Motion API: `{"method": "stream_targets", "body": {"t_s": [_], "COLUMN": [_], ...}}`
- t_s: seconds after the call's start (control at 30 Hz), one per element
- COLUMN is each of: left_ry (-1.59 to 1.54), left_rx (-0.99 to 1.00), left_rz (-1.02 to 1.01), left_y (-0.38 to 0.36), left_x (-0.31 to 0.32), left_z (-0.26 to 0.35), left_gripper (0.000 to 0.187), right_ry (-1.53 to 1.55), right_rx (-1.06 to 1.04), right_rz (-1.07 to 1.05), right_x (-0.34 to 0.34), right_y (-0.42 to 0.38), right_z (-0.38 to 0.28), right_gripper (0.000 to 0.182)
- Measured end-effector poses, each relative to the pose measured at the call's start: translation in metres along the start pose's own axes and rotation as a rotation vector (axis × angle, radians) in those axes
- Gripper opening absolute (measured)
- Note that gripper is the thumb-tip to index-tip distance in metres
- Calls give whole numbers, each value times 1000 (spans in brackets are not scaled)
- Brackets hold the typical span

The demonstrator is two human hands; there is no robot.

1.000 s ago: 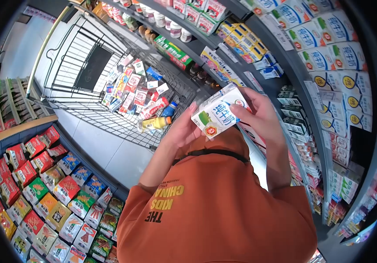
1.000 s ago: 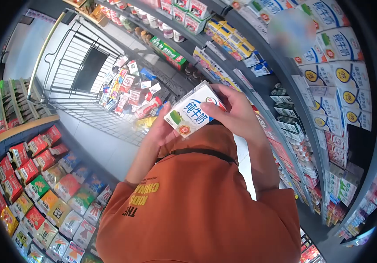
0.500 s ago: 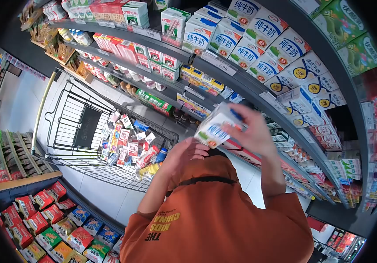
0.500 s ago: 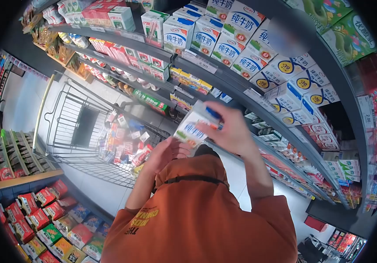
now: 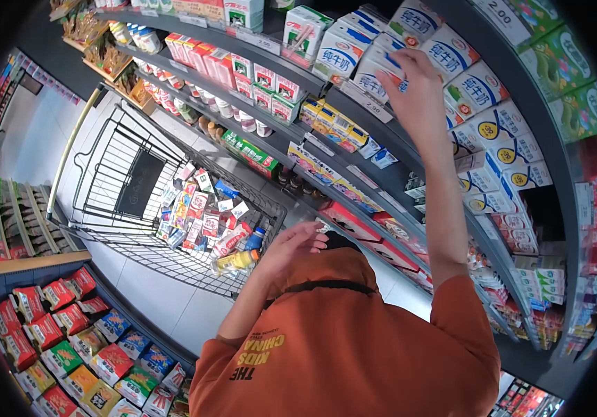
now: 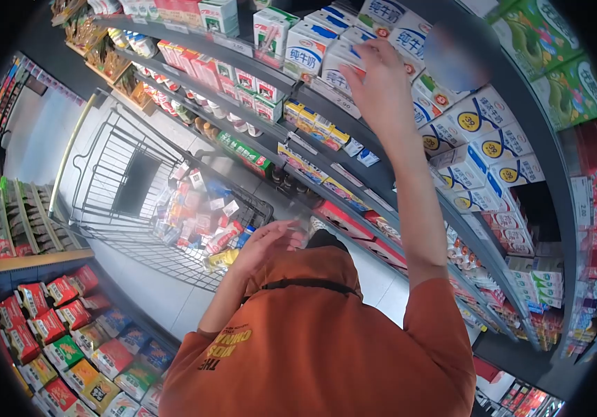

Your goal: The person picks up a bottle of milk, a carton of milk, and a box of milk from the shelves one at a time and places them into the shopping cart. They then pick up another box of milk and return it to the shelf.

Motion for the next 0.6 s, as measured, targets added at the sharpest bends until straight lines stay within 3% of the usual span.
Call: {"method": "stream_targets", "body": {"t_s": [0.13, 0.23, 0.33, 0.6], "left_ry": [45, 66, 74, 214], "left_rx": [32, 20, 6, 83], "left_rz": [86, 164, 225, 329], "left_y": [-13, -22, -23, -26], "left_x": [-21, -38, -53, -82], "left_z": [2, -2, -7, -4], "left_gripper": [41, 41, 41, 40], "right_ry": [-187, -58, 3, 39], "right_rx": [10, 133, 169, -57], "right_rz": [27, -90, -36, 169], "right_x": [2, 11, 11, -9], "right_y": [-12, -10, -10, -28], "right_z": [-15, 1, 5, -20], "right_gripper": [34, 32, 31, 33]}}
Point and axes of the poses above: each hand's wrist, its own y-axis towards the middle knuckle, its own x-axis out of the palm, z = x × y, the point moved 9 cm from there along y, towards the middle knuckle, and after that the axes turned 7 degrees about -z, right-handed, at the moved point
